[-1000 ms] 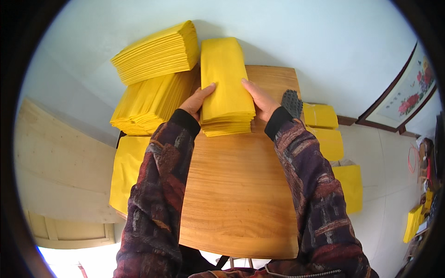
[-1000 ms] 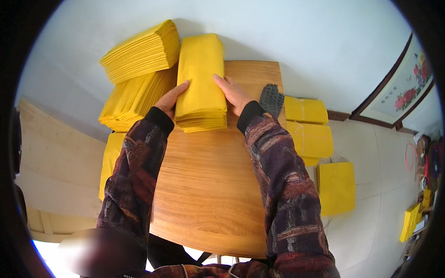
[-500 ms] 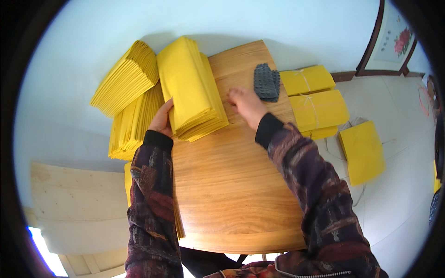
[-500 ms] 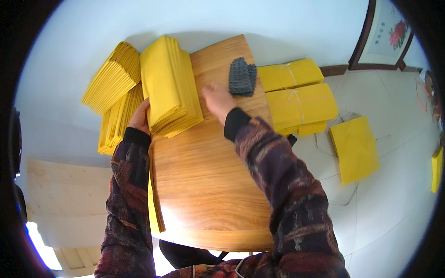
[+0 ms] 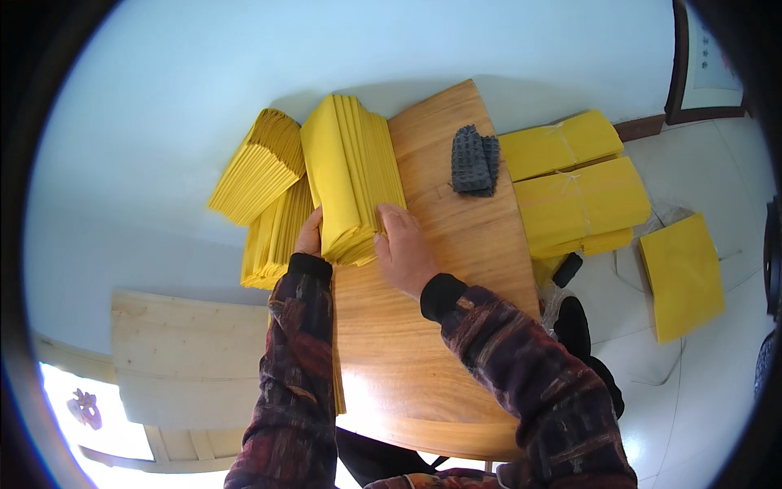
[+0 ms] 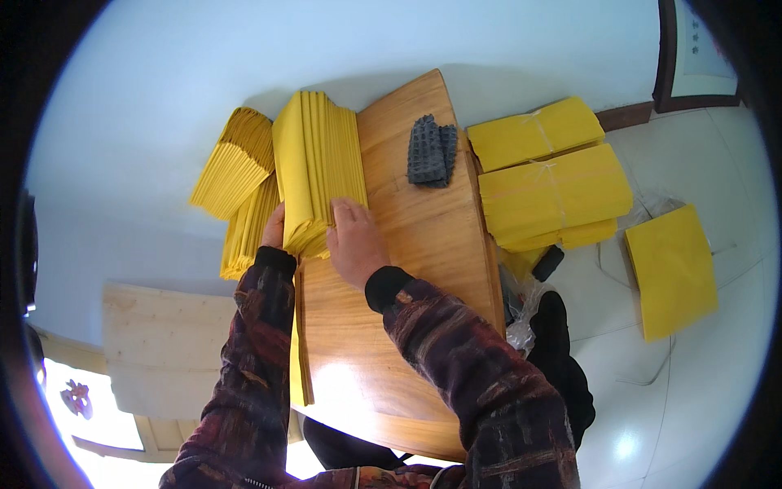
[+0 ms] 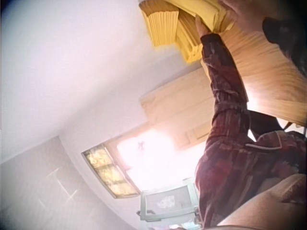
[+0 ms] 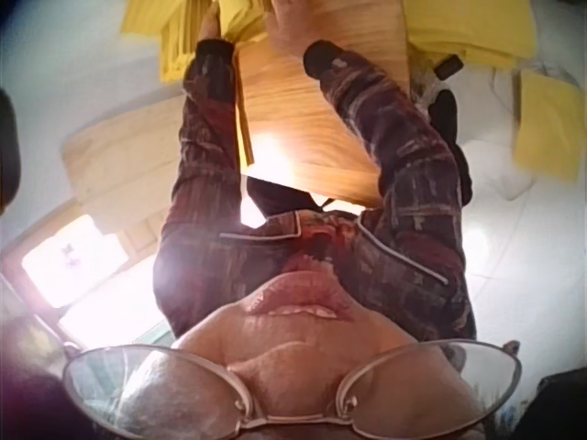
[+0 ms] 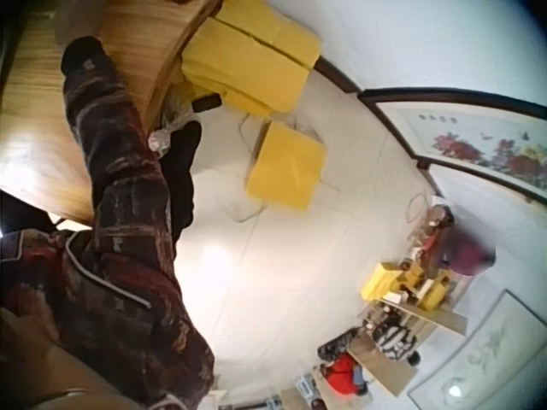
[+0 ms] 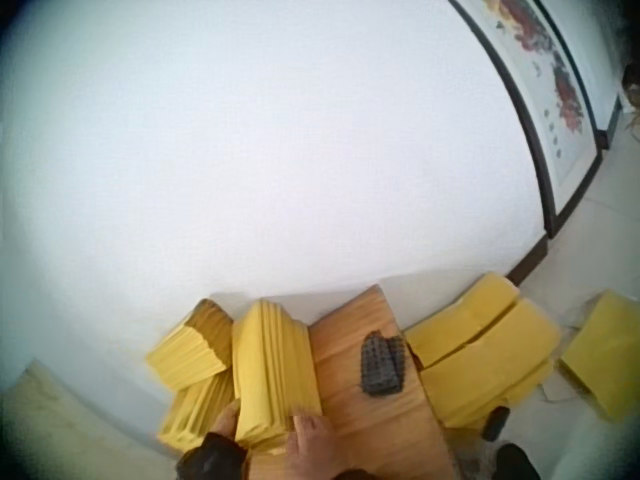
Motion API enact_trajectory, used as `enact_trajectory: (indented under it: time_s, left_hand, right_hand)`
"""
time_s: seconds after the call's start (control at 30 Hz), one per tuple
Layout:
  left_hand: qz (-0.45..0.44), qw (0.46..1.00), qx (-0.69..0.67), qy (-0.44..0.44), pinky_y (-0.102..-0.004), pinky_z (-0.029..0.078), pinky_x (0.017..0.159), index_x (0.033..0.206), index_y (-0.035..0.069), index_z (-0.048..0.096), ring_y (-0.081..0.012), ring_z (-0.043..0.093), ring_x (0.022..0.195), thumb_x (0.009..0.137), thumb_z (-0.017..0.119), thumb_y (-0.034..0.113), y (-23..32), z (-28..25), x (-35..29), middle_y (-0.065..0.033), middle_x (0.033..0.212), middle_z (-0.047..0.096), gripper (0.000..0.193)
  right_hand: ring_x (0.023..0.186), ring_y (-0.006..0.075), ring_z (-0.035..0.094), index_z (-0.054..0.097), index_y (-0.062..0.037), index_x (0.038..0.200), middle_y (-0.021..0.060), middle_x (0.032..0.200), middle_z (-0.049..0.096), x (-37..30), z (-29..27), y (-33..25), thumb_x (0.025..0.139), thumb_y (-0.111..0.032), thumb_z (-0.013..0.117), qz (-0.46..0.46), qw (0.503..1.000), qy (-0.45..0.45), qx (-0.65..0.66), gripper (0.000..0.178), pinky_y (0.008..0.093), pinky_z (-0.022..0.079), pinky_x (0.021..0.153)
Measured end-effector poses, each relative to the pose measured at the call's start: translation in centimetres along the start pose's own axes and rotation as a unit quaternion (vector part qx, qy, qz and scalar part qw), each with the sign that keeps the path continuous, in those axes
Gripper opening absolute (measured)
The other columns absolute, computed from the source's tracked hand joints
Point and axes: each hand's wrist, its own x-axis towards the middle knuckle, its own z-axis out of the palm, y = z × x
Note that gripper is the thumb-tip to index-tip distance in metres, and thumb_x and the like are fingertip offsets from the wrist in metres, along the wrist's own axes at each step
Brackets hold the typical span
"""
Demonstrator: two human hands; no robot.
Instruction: The person folds yellow paper sheets by hand on a wooden table, repeatedly folding each sheet in half and then into smaller sections. The folded sheets are stacked into neat piles on the table.
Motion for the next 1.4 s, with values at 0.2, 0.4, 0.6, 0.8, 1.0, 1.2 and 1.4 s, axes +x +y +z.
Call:
enact_trajectory:
  time_s: [0.2,0.4,0.6,0.8,1.0,1.2,1.4]
  left_hand:
    - [-0.001,1.000,-0.007,-0.001,-0.0377,0.050,0.092,0.125,0.001,0.053,-0.0244,0.061,0.105,0.094,0.053,0.029,0.0,0.0,-0.2,-0.0120,0.118,0.062,0.042]
    - [-0.009,1.000,-0.029,-0.002,-0.0380,0.050,0.093,0.126,0.001,0.052,-0.0243,0.061,0.106,0.095,0.053,0.029,-0.2,0.1,-0.2,-0.0120,0.118,0.062,0.042]
    - [-0.001,1.000,-0.025,0.017,-0.0397,0.052,0.090,0.123,0.002,0.053,-0.0263,0.063,0.102,0.096,0.049,0.030,-0.1,0.9,-0.3,-0.0135,0.115,0.063,0.039]
    - [0.063,0.987,0.110,0.096,-0.0386,0.051,0.091,0.130,0.006,0.049,-0.0275,0.058,0.110,0.093,0.057,0.027,0.9,3.5,-1.0,-0.0124,0.130,0.053,0.043]
    - [0.409,0.404,0.790,0.213,-0.0384,0.049,0.086,0.123,0.009,0.055,-0.0310,0.052,0.114,0.079,0.070,0.015,4.5,8.0,-2.7,-0.0115,0.133,0.047,0.047]
    - [0.225,0.655,0.720,-0.054,-0.0333,0.047,0.086,0.110,0.008,0.058,-0.0219,0.058,0.096,0.077,0.060,-0.008,6.6,9.2,-1.5,-0.0058,0.109,0.057,0.037]
    - [0.005,0.842,0.536,-0.067,-0.0316,0.047,0.091,0.123,0.007,0.056,-0.0171,0.053,0.110,0.091,0.055,0.011,9.5,8.9,-3.0,-0.0049,0.114,0.057,0.033]
  right_hand:
    - [0.120,0.0379,0.046,0.048,0.0058,0.126,0.0237,0.128,0.049,0.3,-0.5,-0.4,0.087,-0.010,0.055,-0.017,1.000,-0.003,-0.001,0.042,0.0411,0.037,0.103]
    - [0.124,0.0378,0.042,0.048,0.0050,0.126,0.0226,0.133,0.045,0.1,-0.1,-0.7,0.085,-0.013,0.059,-0.030,0.999,0.006,-0.021,0.046,0.0422,0.036,0.105]
    - [0.129,0.0385,0.037,0.045,0.0035,0.130,0.0216,0.137,0.041,-0.1,0.1,-0.8,0.084,-0.017,0.061,-0.053,0.997,-0.003,-0.059,0.053,0.0433,0.032,0.108]
    - [0.131,0.0385,0.032,0.044,0.0031,0.132,0.0217,0.139,0.039,-0.3,-0.3,-0.6,0.085,-0.020,0.062,-0.043,0.996,-0.022,-0.080,0.056,0.0431,0.030,0.109]
    - [0.132,0.0377,0.031,0.043,0.0031,0.134,0.0217,0.141,0.036,-0.3,-0.4,-0.3,0.086,-0.021,0.062,-0.033,0.995,-0.051,-0.081,0.057,0.0423,0.029,0.110]
    - [0.133,0.0367,0.031,0.043,0.0002,0.135,0.0216,0.141,0.035,-0.3,-0.7,-0.5,0.087,-0.023,0.062,-0.028,0.994,-0.059,-0.093,0.056,0.0416,0.030,0.110]
    - [0.132,0.0362,0.033,0.044,-0.0020,0.135,0.0212,0.141,0.035,-0.3,-0.8,-0.9,0.085,-0.021,0.064,-0.004,0.994,-0.071,-0.080,0.056,0.0417,0.033,0.109]
